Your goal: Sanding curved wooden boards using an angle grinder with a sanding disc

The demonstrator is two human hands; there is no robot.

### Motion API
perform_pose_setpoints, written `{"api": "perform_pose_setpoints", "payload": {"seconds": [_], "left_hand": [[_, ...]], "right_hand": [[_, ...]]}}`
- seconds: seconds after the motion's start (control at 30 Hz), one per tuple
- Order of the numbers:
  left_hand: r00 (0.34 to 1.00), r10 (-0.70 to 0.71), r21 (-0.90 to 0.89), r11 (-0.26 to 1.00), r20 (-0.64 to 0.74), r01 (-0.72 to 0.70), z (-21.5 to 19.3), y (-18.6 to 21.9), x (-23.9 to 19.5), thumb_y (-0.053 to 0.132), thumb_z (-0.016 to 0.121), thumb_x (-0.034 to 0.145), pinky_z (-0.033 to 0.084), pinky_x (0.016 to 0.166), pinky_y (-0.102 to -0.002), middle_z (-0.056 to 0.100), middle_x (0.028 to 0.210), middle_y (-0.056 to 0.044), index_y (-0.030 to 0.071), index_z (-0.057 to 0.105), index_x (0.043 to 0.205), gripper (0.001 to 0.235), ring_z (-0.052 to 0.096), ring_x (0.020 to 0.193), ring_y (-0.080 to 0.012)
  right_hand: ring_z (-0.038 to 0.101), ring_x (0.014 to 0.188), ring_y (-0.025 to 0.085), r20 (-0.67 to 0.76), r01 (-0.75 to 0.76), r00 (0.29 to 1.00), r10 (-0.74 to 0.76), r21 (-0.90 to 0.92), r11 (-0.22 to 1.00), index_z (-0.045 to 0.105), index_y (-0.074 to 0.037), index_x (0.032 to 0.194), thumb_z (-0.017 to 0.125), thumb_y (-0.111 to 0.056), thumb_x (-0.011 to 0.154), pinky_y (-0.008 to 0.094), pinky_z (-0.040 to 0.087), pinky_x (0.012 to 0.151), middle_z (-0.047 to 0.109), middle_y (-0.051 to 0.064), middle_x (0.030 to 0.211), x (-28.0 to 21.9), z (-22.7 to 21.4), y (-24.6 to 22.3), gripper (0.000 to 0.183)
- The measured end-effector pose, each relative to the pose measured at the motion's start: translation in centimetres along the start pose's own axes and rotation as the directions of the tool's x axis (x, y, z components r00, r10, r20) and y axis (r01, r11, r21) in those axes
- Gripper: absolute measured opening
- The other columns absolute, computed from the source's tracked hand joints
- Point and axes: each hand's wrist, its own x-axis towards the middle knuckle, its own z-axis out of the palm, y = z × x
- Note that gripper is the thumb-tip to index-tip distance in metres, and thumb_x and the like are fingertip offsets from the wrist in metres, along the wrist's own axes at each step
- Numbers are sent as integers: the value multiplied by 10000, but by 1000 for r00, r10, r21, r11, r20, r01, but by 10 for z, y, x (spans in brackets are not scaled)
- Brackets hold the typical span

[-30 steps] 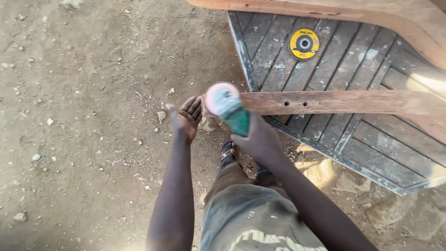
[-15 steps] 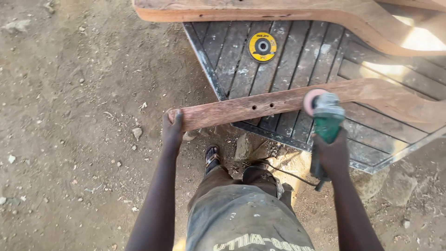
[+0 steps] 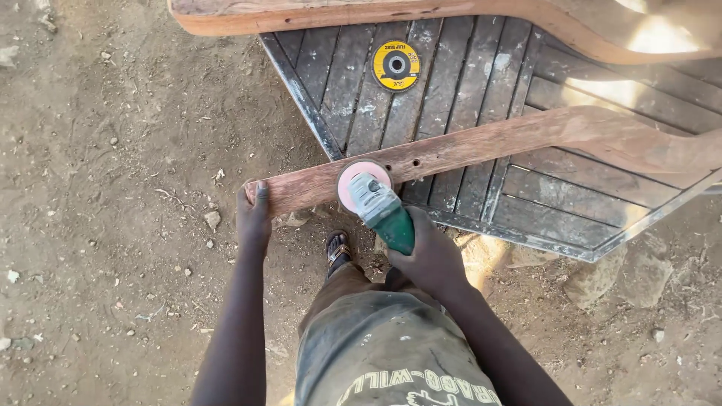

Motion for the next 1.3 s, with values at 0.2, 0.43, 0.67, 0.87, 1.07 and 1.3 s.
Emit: {"api": "perform_pose_setpoints", "payload": {"seconds": [0.2,0.43,0.67,0.87,1.07,1.3], "left_hand": [[998,58,26,998,-8,-58,1,2,1,502,655,1071,483,887,-481,573,1120,-247,5,530,1364,591,581,1023,-341],[1000,11,108,994,16,-12,-9,-11,11,540,651,1082,540,746,-450,580,1051,-218,23,511,1382,614,609,908,-330],[997,-78,214,974,-8,78,-17,-31,32,517,665,1097,569,700,-517,589,1030,-352,19,523,1275,548,663,858,-455],[998,-57,420,905,-30,65,8,47,-4,425,539,1113,397,838,-567,441,1178,-231,17,475,1293,450,475,1016,-399],[997,70,843,538,-22,-20,101,78,-45,654,466,857,67,1170,-706,113,1708,-180,139,208,1587,930,47,1524,-478],[829,198,770,307,524,-560,295,144,-113,581,858,671,204,1140,-797,321,1578,-382,-13,260,1606,1259,219,1454,-658]], "right_hand": [[569,1254,549,-139,-286,937,320,220,933,352,-190,1539,731,-392,812,636,432,1078,585,306,1303,-19,-55,20,844],[578,1187,530,-416,-258,810,413,380,888,339,-118,1520,763,-470,865,644,417,1009,569,297,1205,12,-94,159,855],[588,1232,525,-200,-225,940,277,246,943,389,-143,1480,771,-443,805,642,470,1022,609,296,1266,-7,-79,71,832],[646,1118,450,-123,-48,990,63,128,991,415,-163,1502,725,-460,807,577,507,924,650,212,1263,6,-96,84,817],[664,690,219,-223,-238,914,339,383,893,510,-188,1390,728,-306,855,374,569,629,735,83,994,6,-184,172,590],[601,1206,511,-444,-376,724,528,388,842,430,-125,1465,745,-451,856,620,448,1031,646,293,1223,11,-286,393,760]]}}
